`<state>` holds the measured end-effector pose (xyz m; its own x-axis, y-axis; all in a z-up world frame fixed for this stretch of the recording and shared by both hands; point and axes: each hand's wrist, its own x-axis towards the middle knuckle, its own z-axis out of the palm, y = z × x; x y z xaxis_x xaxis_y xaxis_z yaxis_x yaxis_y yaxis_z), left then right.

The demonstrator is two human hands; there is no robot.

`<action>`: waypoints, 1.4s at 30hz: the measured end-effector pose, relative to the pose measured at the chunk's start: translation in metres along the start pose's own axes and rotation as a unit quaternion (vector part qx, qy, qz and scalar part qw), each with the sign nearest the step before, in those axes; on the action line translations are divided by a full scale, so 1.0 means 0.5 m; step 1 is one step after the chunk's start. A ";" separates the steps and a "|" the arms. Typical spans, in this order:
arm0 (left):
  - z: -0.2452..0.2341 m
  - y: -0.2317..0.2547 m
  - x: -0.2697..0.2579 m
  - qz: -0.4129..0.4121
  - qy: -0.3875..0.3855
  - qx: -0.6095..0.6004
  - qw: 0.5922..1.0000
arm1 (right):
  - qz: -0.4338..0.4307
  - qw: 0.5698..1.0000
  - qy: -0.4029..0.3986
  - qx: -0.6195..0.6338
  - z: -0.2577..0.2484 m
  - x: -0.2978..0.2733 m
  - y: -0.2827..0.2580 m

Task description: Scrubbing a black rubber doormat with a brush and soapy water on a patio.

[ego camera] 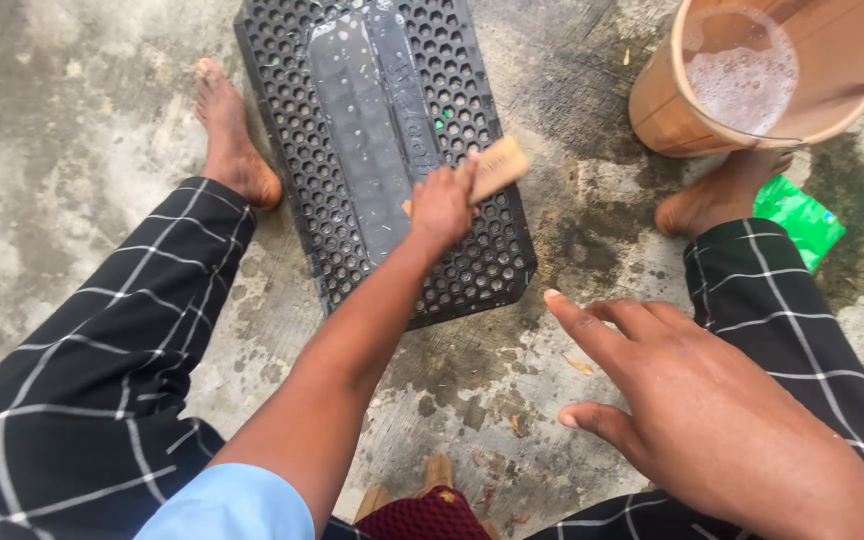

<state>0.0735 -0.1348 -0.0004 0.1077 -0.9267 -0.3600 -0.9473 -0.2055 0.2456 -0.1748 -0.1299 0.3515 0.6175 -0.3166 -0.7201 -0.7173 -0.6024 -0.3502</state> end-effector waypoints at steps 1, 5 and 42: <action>-0.004 -0.002 0.014 0.002 0.001 -0.002 1.000 | 0.003 1.000 0.000 -0.001 0.005 0.003 0.010; 0.012 -0.014 0.008 -0.074 0.019 -0.022 0.997 | -0.030 0.995 0.094 0.016 0.016 0.010 0.027; 0.113 0.072 -0.259 -0.019 0.067 -0.152 0.986 | 0.017 0.994 0.102 0.026 -0.014 0.007 0.014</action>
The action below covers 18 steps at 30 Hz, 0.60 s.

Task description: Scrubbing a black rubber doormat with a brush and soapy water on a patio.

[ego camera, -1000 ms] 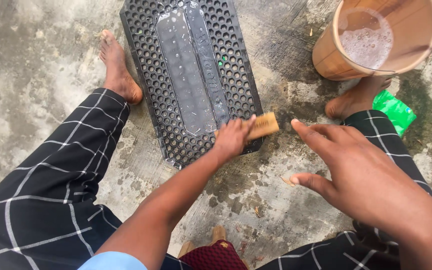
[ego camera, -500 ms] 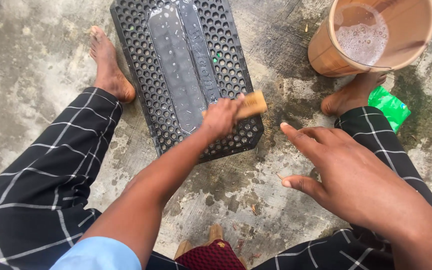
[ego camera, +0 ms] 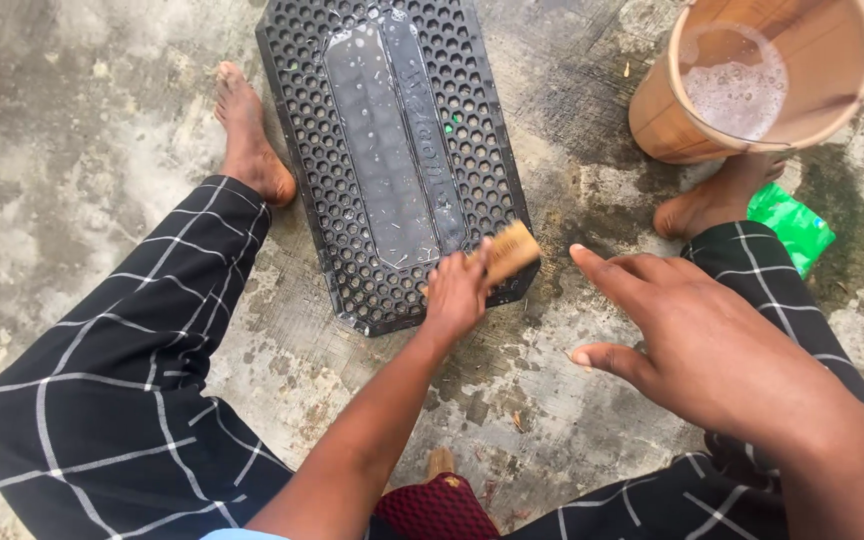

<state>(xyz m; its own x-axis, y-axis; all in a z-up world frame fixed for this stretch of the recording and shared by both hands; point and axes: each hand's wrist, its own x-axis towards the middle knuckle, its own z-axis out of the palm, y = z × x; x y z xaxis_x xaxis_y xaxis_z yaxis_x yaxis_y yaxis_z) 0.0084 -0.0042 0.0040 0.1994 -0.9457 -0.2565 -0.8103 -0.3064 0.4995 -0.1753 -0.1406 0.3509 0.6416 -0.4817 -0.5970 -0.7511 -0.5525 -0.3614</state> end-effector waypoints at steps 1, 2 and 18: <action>-0.006 0.009 -0.022 0.001 -0.001 0.001 1.000 | 0.001 1.000 0.001 0.001 0.008 -0.002 0.009; -0.013 0.017 -0.044 0.029 -0.049 0.009 0.998 | -0.029 0.999 0.021 0.004 0.015 -0.003 0.019; -0.164 -0.277 -0.011 -0.422 0.165 -0.035 0.891 | -0.054 0.998 0.012 -0.011 0.039 -0.012 0.035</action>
